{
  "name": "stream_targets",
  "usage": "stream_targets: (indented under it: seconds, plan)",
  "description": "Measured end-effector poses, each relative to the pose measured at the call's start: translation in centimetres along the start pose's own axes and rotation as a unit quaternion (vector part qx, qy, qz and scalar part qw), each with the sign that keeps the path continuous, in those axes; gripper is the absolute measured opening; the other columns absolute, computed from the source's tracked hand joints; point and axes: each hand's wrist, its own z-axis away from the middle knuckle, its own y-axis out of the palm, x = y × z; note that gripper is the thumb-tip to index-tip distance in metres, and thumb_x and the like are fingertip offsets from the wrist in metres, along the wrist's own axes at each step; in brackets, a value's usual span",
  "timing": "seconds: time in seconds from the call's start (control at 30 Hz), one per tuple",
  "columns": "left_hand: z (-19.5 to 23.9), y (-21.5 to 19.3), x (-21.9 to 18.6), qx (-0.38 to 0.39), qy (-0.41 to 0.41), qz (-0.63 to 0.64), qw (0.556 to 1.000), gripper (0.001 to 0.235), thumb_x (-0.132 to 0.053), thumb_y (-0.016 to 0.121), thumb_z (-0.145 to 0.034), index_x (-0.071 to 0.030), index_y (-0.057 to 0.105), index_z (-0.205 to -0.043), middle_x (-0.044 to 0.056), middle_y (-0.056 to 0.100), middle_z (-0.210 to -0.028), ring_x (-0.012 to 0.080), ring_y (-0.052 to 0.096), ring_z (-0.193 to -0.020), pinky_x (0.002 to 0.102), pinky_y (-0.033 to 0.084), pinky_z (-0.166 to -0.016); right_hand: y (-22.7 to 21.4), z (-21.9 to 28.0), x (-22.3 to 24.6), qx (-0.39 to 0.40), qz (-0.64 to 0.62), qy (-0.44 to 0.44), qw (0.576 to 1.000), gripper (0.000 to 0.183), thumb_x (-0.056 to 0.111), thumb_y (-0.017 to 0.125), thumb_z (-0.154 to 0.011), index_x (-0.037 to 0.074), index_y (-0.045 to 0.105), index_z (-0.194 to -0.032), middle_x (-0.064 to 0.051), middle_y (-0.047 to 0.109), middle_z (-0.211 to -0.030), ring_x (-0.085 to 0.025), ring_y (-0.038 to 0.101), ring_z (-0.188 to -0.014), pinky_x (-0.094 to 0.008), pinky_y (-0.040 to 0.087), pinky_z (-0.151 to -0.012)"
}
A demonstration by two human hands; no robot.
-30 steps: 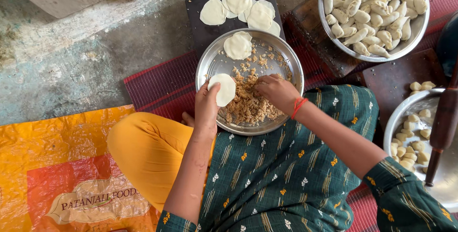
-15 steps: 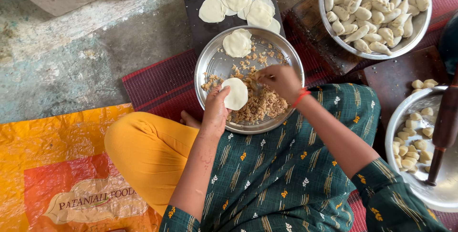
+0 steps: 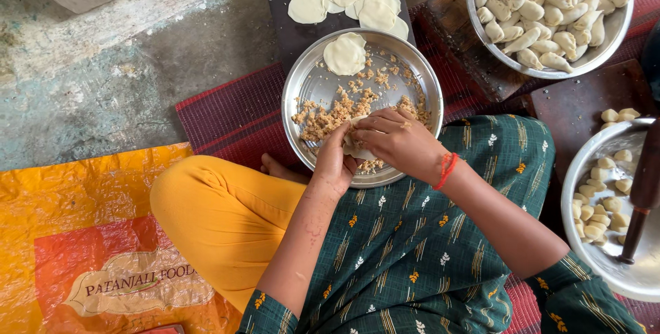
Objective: The person sits on the floor and repeatedly fills small round dough wrappers with a grain-based mixture, then folds and seals them into dumplings. The finished dumplings are placed into a large metal bowl.
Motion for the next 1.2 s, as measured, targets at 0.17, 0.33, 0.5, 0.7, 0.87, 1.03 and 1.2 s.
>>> stream_targets:
  seconds: [0.17, 0.33, 0.5, 0.7, 0.87, 1.03, 1.2]
  plan:
    - [0.1, -0.5, 0.1, -0.037, -0.002, -0.016, 0.999, 0.029, -0.034, 0.059, -0.099, -0.010, 0.064, -0.114, 0.004, 0.067, -0.107, 0.0111, 0.068, -0.090, 0.025, 0.059, -0.074, -0.2, 0.3, -0.1, -0.041, -0.142, 0.069, 0.987, 0.026, 0.012, 0.075, -0.088, 0.004, 0.075, -0.112, -0.011, 0.071, -0.115, -0.028, 0.067, -0.108, -0.042, 0.053, -0.095]
    - [0.0, -0.8, 1.0, 0.043, 0.068, -0.030, 0.996, 0.013, -0.017, 0.071, -0.102, -0.005, 0.066, -0.104, 0.005, 0.065, -0.093, 0.0136, 0.066, -0.081, 0.028, 0.060, -0.072, 1.6, 0.9, 1.1, -0.053, -0.094, 0.088, 0.990, 0.021, 0.004, 0.073, -0.085, 0.002, 0.074, -0.106, -0.009, 0.070, -0.106, -0.028, 0.067, -0.102, -0.039, 0.056, -0.090]
    - [1.0, -1.3, 1.0, 0.020, 0.041, -0.056, 0.997, 0.016, -0.016, 0.068, -0.098, -0.004, 0.070, -0.109, 0.005, 0.071, -0.095, 0.0132, 0.069, -0.083, 0.028, 0.059, -0.071, 2.8, 1.8, 1.0, -0.063, -0.109, 0.088, 0.988, 0.025, 0.003, 0.076, -0.079, 0.000, 0.074, -0.103, -0.011, 0.069, -0.101, -0.031, 0.066, -0.096, -0.040, 0.056, -0.087]
    - [2.3, -0.3, 0.2, -0.002, 0.009, -0.033, 0.999, 0.024, -0.022, 0.066, -0.095, -0.006, 0.071, -0.112, 0.007, 0.072, -0.106, 0.0144, 0.073, -0.093, 0.027, 0.062, -0.079, 2.6, 3.0, -1.8, -0.099, -0.542, 0.270, 0.790, 0.014, 0.003, 0.072, -0.091, 0.003, 0.073, -0.105, -0.007, 0.074, -0.111, -0.022, 0.073, -0.100, -0.033, 0.062, -0.091]
    - [2.6, 0.1, -0.3, -0.014, -0.017, 0.000, 1.000, 0.029, -0.027, 0.068, -0.093, -0.008, 0.071, -0.115, 0.007, 0.073, -0.112, 0.0152, 0.073, -0.098, 0.026, 0.060, -0.083, 1.3, 3.2, -3.0, -0.090, -0.245, 0.196, 0.945, 0.019, 0.010, 0.075, -0.092, 0.006, 0.077, -0.111, -0.009, 0.076, -0.111, -0.027, 0.070, -0.108, -0.040, 0.055, -0.097]
    - [1.9, 0.1, 0.2, -0.027, 0.007, -0.008, 1.000, 0.025, -0.021, 0.069, -0.095, -0.006, 0.070, -0.116, 0.006, 0.071, -0.110, 0.0145, 0.071, -0.096, 0.030, 0.062, -0.084, 1.1, 2.5, 0.8, -0.066, -0.139, 0.208, 0.966, 0.029, 0.023, 0.080, -0.086, 0.004, 0.076, -0.107, -0.011, 0.073, -0.097, -0.029, 0.065, -0.092, -0.042, 0.053, -0.084]
    - [1.9, -0.3, 0.8, 0.039, 0.059, -0.038, 0.997, 0.030, -0.011, 0.070, -0.096, -0.002, 0.070, -0.124, 0.008, 0.073, -0.106, 0.0137, 0.069, -0.088, 0.026, 0.057, -0.074, 2.0, 2.0, 4.0, -0.065, -0.054, 0.200, 0.976, 0.025, 0.023, 0.077, -0.086, 0.002, 0.070, -0.098, -0.013, 0.067, -0.091, -0.034, 0.065, -0.092, -0.044, 0.053, -0.081]
